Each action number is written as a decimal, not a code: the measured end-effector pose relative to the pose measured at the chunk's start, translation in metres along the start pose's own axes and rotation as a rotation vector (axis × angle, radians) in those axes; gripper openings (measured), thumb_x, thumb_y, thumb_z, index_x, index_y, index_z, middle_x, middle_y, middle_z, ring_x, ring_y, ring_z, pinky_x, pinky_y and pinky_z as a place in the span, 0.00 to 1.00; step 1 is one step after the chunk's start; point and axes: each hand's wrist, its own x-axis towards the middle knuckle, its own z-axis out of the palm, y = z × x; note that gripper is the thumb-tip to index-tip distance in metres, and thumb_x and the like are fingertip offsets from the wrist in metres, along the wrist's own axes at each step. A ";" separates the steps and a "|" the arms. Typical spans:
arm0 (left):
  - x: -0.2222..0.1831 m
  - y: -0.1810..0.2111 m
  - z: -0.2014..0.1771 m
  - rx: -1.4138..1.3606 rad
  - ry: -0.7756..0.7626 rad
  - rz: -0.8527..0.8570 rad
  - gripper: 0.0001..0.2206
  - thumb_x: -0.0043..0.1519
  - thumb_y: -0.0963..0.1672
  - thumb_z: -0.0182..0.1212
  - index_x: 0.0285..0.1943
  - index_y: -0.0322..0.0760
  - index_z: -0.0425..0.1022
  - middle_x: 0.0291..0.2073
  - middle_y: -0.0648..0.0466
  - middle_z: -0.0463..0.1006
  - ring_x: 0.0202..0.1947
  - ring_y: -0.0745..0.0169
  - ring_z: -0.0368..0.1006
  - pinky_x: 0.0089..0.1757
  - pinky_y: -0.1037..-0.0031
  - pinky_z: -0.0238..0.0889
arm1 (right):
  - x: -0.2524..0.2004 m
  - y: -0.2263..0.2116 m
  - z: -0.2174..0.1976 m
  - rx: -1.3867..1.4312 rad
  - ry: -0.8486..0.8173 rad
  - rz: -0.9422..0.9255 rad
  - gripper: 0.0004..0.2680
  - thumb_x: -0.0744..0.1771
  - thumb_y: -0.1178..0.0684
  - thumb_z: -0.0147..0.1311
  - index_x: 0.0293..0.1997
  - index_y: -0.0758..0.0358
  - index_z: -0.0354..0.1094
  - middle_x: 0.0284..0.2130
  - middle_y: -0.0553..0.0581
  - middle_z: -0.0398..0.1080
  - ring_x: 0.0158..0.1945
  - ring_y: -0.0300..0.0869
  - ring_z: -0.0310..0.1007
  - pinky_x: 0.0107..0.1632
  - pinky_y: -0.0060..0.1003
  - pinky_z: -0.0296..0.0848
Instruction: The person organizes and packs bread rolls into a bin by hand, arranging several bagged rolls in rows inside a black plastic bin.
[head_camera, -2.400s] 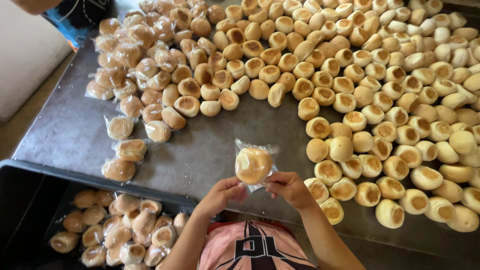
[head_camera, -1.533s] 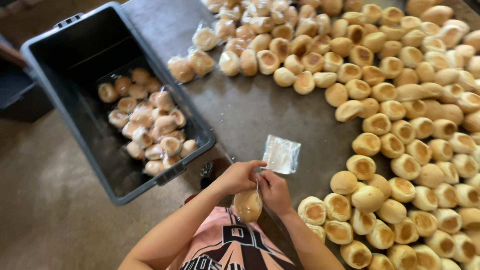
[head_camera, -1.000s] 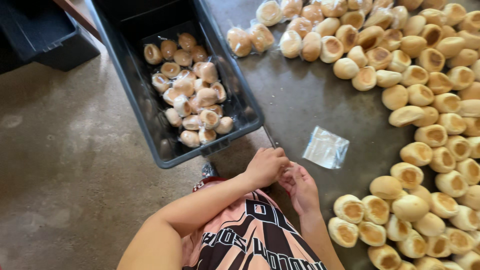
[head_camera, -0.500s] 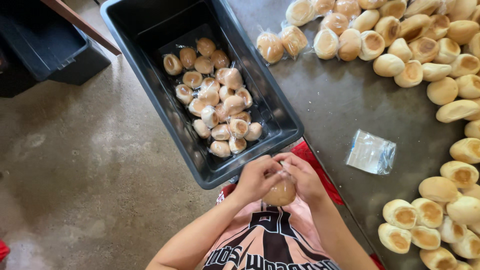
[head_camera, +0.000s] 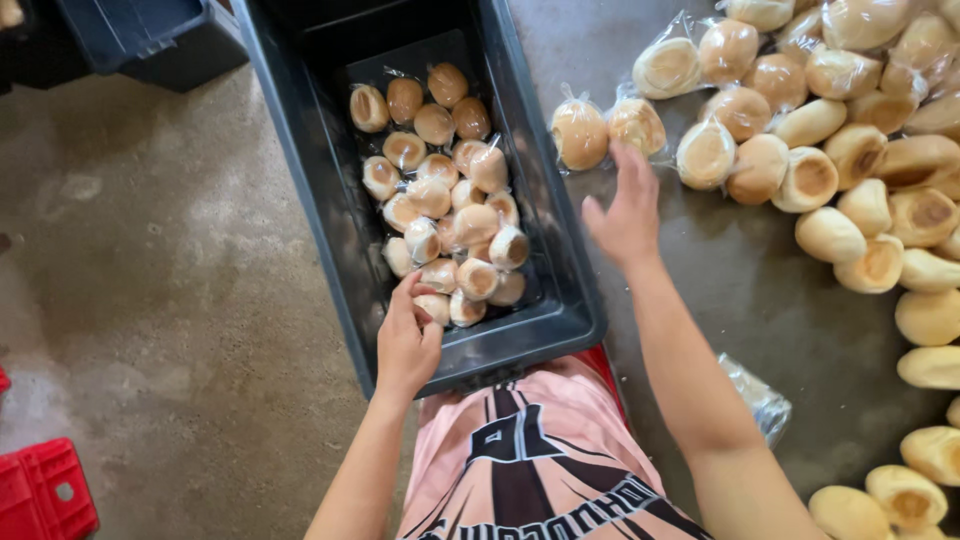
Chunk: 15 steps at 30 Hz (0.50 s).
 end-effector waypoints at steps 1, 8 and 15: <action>0.000 0.002 0.006 -0.002 0.002 -0.011 0.30 0.54 0.37 0.54 0.70 0.36 0.60 0.51 0.51 0.79 0.32 0.55 0.75 0.41 0.65 0.70 | 0.018 0.023 0.004 0.000 -0.011 -0.001 0.29 0.64 0.55 0.63 0.74 0.62 0.53 0.69 0.67 0.56 0.72 0.63 0.53 0.72 0.54 0.54; -0.016 -0.003 0.050 0.108 -0.120 -0.187 0.30 0.54 0.40 0.58 0.70 0.38 0.61 0.52 0.48 0.78 0.44 0.49 0.76 0.47 0.61 0.69 | 0.063 0.108 0.033 -0.144 0.087 0.073 0.27 0.61 0.55 0.67 0.67 0.55 0.58 0.63 0.67 0.60 0.65 0.61 0.60 0.66 0.53 0.62; -0.043 -0.036 0.101 0.192 -0.334 -0.135 0.19 0.55 0.43 0.64 0.57 0.37 0.74 0.47 0.48 0.80 0.47 0.46 0.76 0.48 0.59 0.68 | 0.101 0.093 0.004 1.007 0.216 0.330 0.22 0.68 0.60 0.65 0.62 0.58 0.49 0.56 0.61 0.66 0.62 0.48 0.69 0.65 0.42 0.70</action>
